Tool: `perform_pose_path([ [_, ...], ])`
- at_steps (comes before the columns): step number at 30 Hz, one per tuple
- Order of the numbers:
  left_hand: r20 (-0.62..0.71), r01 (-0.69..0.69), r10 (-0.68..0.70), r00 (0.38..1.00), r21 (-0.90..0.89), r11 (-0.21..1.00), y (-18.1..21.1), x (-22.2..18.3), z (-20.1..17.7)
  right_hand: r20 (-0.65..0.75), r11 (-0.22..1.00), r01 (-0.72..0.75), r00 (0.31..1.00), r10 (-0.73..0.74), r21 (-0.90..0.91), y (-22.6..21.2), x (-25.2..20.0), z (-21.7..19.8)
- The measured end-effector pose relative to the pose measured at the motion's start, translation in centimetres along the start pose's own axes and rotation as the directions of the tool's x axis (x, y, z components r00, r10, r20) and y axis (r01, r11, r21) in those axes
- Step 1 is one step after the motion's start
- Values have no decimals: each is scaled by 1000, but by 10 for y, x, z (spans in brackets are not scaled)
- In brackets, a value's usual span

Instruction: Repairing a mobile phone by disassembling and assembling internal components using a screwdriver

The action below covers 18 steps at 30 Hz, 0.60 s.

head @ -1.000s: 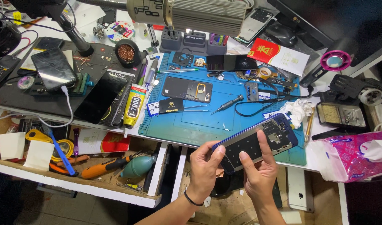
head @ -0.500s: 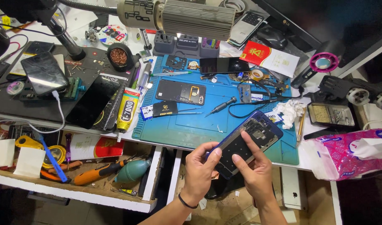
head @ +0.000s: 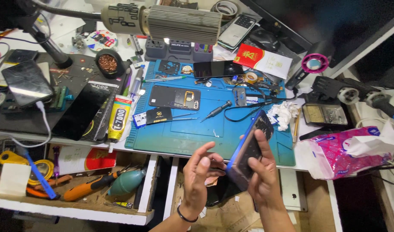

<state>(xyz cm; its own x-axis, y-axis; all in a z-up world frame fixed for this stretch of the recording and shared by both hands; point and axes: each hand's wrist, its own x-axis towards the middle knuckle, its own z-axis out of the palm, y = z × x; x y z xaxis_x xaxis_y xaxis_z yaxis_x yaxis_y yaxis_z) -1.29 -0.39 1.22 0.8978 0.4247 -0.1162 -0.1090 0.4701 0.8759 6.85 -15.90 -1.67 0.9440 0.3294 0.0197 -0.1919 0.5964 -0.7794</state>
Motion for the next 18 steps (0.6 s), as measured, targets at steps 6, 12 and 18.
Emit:
perform_pose_path([
  [6,31,-6,6,999,-6,1000,-7,7,-4,360,-16,-370,912,-199,929,-40,-2,4],
  [12,59,18,-18,998,11,1000,-5,4,-4,273,-62,-318,885,-377,946,-52,-8,10],
  [18,71,0,-1,997,3,1000,-9,3,-3,253,-59,-312,854,-455,948,-51,-9,11],
])
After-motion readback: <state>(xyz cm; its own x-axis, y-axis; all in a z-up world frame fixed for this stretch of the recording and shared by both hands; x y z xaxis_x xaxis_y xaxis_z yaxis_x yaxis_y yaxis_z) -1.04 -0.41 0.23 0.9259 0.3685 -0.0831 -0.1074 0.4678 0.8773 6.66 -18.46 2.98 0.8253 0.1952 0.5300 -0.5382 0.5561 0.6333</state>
